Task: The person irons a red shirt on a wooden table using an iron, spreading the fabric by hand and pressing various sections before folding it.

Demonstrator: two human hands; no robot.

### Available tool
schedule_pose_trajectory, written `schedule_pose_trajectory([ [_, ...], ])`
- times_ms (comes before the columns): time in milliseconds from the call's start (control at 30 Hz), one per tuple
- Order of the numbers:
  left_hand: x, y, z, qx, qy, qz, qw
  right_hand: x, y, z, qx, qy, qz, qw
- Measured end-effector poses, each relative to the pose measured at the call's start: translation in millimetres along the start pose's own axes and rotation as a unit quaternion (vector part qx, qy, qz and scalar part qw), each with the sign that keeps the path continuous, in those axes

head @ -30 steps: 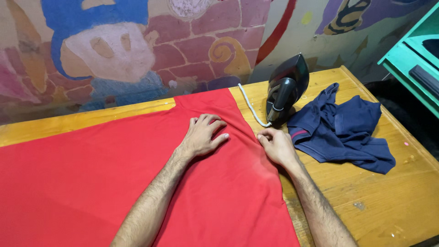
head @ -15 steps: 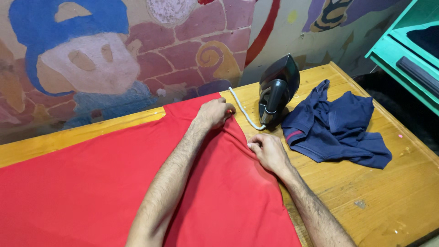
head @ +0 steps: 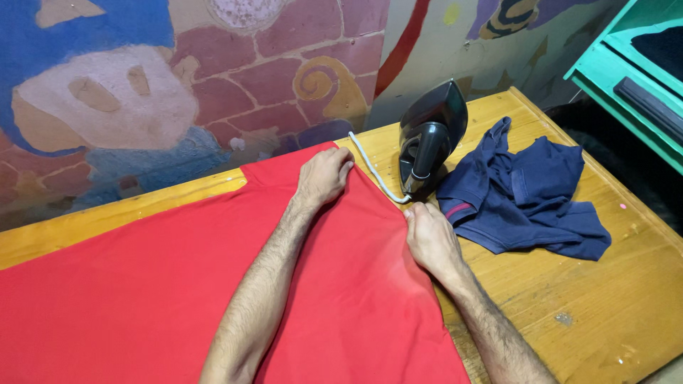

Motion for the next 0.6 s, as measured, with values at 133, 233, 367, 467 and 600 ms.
schedule_pose_trajectory([
  [133, -3.5, 0.8, 13.1, 0.058, 0.036, 0.018, 0.998, -0.9, -4.1, 1.8, -0.024, 0.029, -0.04, 0.998],
  [233, -3.5, -0.8, 18.4, 0.084, 0.041, 0.002, 0.996, 3.4, -3.9, 1.0, -0.055, 0.011, -0.051, 0.997],
  [367, -6.3, -0.1, 18.9, 0.083, 0.063, -0.001, 0.995, 11.6, -10.5, -9.4, 0.124, -0.026, 0.065, 0.99],
  [467, -6.7, 1.1, 17.5, 0.079, 0.064, -0.006, 0.995, 10.7, -15.8, -12.5, 0.232, -0.115, 0.144, 0.955],
  [600, -7.0, 2.7, 16.2, 0.068, 0.068, -0.007, 0.995, 11.0, -5.8, -2.1, 0.442, -0.165, 0.195, 0.86],
])
Point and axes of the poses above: each hand's wrist, its own x-axis towards the middle knuckle, its own z-axis out of the palm, y = z × x, the point moved 2 cm from there along x, towards the middle knuckle, and after that the axes turned 2 degrees about z, right-handed, at the moved point
